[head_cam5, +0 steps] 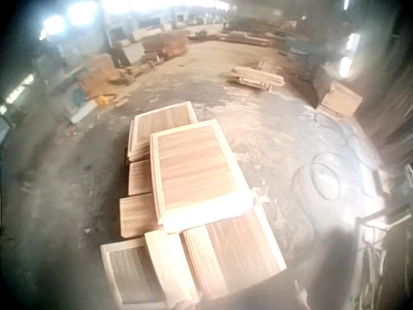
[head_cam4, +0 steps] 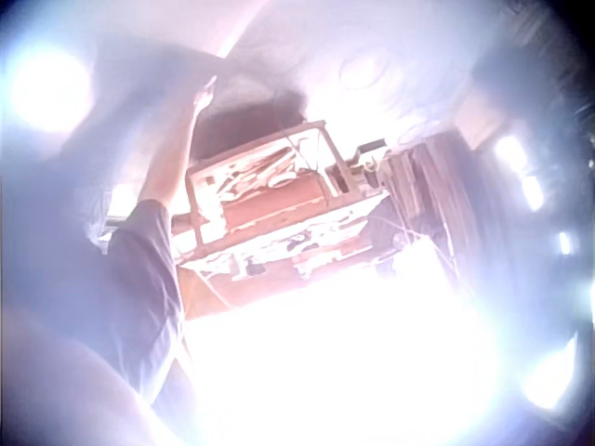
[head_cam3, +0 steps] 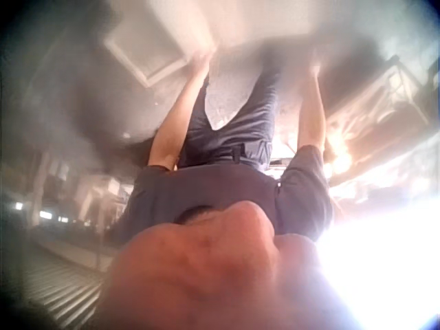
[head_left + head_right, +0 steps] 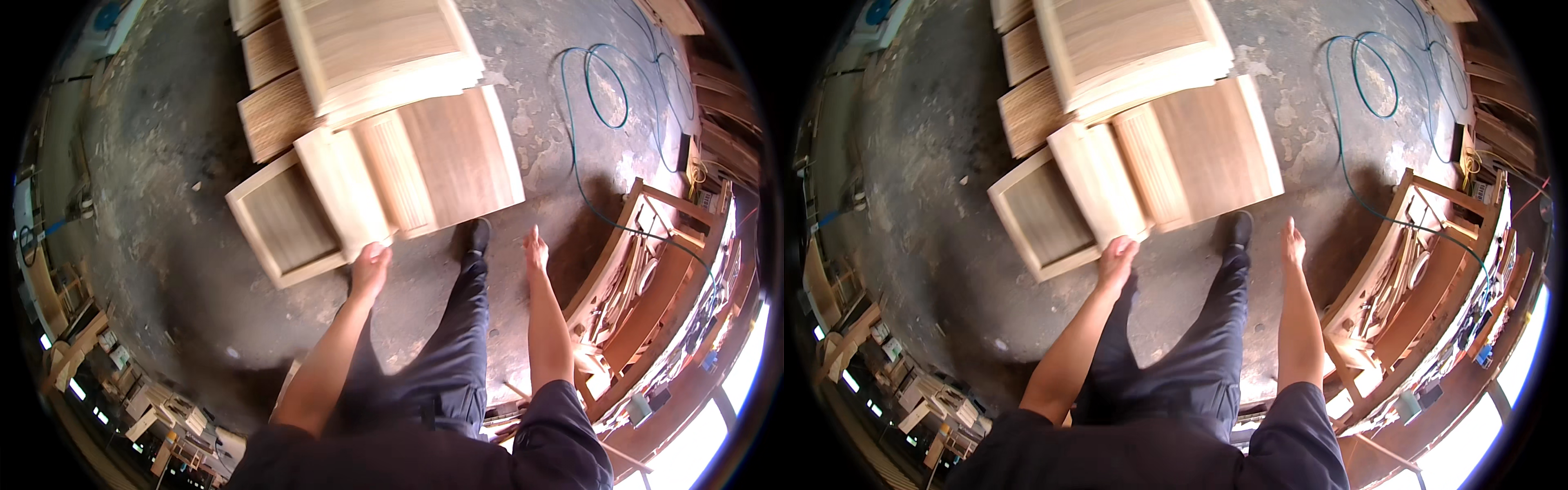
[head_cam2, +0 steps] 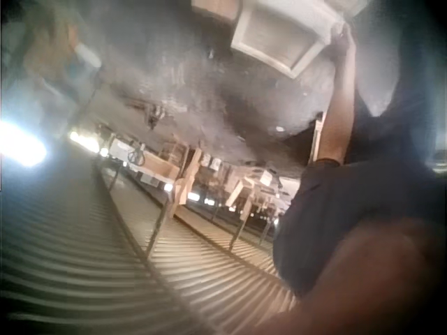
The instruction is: The person assembles wooden panels by applying glue to small wooden strips and attaching them to the underside of larger panels. They use a nail gun and a power drill to secure the strips with nails and screws. The person handles multiple panels sequentially, moving them from a stack to a workbench and then to a finished pile.
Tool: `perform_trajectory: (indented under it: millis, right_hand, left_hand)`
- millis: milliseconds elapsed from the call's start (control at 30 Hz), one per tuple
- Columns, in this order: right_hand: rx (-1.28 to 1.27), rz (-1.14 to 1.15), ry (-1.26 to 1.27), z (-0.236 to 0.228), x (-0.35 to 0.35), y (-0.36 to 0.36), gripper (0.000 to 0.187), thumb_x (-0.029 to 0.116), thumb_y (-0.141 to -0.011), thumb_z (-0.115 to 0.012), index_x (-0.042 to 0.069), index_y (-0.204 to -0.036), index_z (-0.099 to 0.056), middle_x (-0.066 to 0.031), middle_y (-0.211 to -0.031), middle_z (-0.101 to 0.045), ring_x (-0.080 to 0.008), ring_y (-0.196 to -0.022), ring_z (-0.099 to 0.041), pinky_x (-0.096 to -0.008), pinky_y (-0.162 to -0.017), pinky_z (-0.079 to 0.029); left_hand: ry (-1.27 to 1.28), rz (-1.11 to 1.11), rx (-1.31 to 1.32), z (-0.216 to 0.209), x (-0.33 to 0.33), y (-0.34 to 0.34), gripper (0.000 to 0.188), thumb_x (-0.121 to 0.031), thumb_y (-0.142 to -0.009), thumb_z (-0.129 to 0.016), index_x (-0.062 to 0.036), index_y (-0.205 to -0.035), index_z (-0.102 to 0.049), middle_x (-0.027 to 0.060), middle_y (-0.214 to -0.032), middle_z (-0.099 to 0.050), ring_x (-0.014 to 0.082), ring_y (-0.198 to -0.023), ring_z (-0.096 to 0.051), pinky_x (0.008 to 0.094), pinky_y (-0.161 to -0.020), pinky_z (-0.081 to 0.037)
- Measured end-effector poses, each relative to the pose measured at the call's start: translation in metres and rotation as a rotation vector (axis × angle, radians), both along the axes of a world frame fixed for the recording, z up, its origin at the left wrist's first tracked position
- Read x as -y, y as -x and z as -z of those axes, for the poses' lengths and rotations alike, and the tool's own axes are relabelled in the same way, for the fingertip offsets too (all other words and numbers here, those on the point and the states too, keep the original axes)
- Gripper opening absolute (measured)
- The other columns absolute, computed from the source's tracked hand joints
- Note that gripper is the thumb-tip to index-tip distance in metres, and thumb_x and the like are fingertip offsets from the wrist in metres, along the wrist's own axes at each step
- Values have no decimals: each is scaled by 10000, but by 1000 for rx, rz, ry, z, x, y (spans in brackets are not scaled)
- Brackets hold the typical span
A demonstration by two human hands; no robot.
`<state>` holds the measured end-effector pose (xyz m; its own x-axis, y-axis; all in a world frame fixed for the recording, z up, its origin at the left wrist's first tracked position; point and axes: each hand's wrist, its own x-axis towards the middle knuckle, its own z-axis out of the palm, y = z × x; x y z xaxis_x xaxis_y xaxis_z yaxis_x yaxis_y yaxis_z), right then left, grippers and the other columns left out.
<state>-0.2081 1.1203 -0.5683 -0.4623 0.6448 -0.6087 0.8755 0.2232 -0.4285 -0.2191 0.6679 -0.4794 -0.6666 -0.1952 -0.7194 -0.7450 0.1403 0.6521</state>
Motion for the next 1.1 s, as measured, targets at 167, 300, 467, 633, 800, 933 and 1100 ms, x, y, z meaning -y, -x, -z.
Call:
perform_trajectory:
  millis: [167,300,467,633,800,933,1100]
  right_hand:
    - [-127,112,216,94,-53,120,745,634,-970,-449,-19,-1278,-633,-163,-1287,-648,-252,-1211,-571,-362,-1050,-405]
    - [53,-142,488,171,-62,172,1003,817,-896,-253,-32,-1274,-631,-262,-1306,-608,-361,-1237,-557,-402,-1061,-405]
    - [79,-245,860,181,-47,203,1018,791,-920,-284,-105,-1313,-564,-319,-1389,-515,-378,-1363,-448,-422,-1132,-323]
    - [136,-149,882,207,-52,194,928,760,-933,-346,-42,-1340,-576,-252,-1384,-542,-330,-1336,-470,-407,-1108,-349]
    - [174,-262,809,175,-54,213,975,774,-910,-366,-83,-1337,-555,-316,-1423,-483,-411,-1395,-401,-439,-1145,-310]
    - [246,-120,750,172,-41,202,962,798,-880,-410,-37,-1317,-603,-273,-1393,-539,-377,-1342,-478,-480,-1098,-372]
    - [54,155,1256,197,-78,165,508,361,-1050,-461,7,-1411,-507,-85,-1262,-649,-172,-1072,-647,-343,-904,-548]
  left_hand:
    - [134,-195,159,82,-67,53,435,-380,-1008,-557,-14,-1242,-569,75,-1165,-594,199,-1084,-578,342,-983,-454]
    - [-75,-514,330,169,-83,75,609,-515,-1039,-393,-71,-1457,-396,106,-1500,-413,245,-1393,-395,403,-1143,-384]
    - [-192,-669,366,217,-73,79,775,-686,-988,-248,-125,-1508,-370,93,-1540,-400,276,-1390,-415,449,-1132,-387]
    - [-233,-673,300,231,-72,76,757,-680,-987,-211,-160,-1514,-368,76,-1538,-407,289,-1387,-418,465,-1128,-395]
    - [-188,-690,168,244,-71,55,677,-582,-1021,-239,-119,-1501,-357,93,-1496,-443,293,-1343,-464,453,-1097,-436]
    - [-364,-630,71,223,-87,57,630,-520,-1000,-329,-134,-1495,-372,75,-1490,-462,294,-1358,-453,469,-1118,-403]
    - [-278,-645,98,244,-97,12,771,-651,-974,-309,-95,-1501,-386,117,-1529,-430,275,-1424,-364,460,-1168,-306]
